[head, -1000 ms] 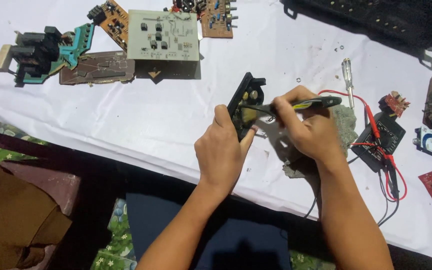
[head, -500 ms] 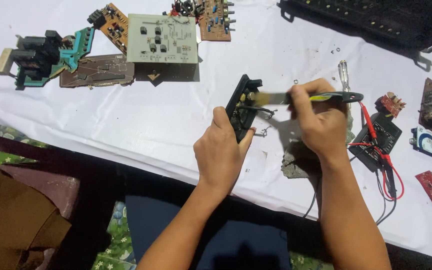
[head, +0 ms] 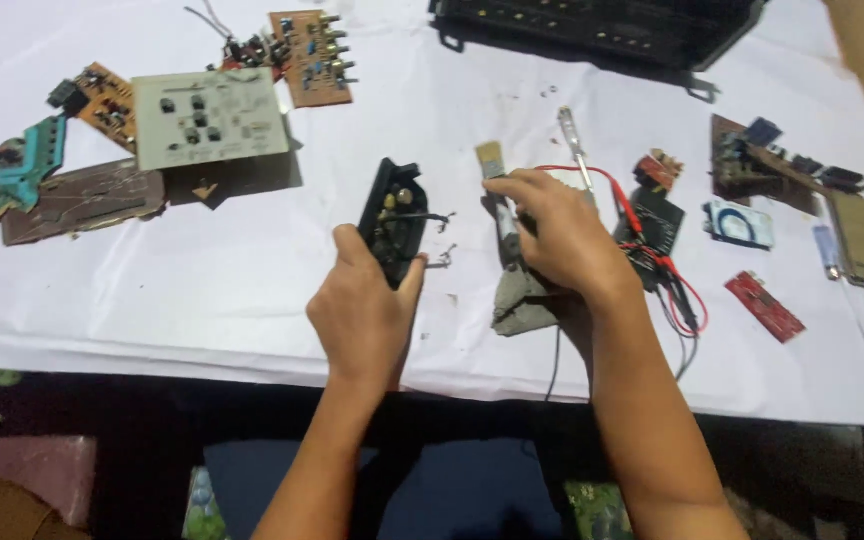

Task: Cleaning a plastic component with a cloth and brush, then applying hot glue by melting a glue stick with a lighter.

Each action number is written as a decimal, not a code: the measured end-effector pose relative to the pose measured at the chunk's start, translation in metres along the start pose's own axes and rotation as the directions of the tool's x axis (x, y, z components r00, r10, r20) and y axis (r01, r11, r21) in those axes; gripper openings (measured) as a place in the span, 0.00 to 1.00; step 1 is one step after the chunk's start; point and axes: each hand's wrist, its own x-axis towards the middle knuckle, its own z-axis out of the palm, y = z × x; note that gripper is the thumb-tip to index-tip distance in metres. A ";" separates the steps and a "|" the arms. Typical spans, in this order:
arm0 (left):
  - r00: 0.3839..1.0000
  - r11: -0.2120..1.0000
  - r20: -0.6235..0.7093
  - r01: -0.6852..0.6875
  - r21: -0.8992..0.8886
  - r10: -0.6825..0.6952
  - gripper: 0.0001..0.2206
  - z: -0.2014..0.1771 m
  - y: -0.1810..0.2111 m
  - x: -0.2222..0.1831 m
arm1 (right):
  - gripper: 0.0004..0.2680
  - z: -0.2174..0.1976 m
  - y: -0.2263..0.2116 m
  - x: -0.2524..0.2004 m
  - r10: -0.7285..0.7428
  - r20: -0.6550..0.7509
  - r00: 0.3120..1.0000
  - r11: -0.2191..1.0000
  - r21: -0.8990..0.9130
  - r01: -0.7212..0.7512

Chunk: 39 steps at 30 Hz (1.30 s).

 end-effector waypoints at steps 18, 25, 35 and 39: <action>1.000 0.999 -0.019 -0.003 0.049 0.004 0.30 0.010 -0.006 -0.004 | 0.09 -0.049 0.098 -0.208 0.542 -0.576 0.612 0.840 0.359 -0.406; 0.999 0.999 0.028 0.033 0.001 -0.033 0.29 0.000 0.002 -0.003 | 0.08 -0.071 0.210 -0.253 0.475 -0.678 0.561 0.835 0.146 -0.530; 0.991 0.994 0.084 0.106 -0.031 -0.103 0.33 -0.008 0.011 -0.001 | 0.19 -0.072 0.379 -0.163 0.585 -0.520 0.622 0.671 -0.119 -0.732; 0.994 0.995 0.062 0.096 -0.035 -0.094 0.34 -0.007 0.009 -0.001 | 0.25 -0.067 0.390 -0.140 0.799 -0.380 0.467 0.442 -0.156 -0.883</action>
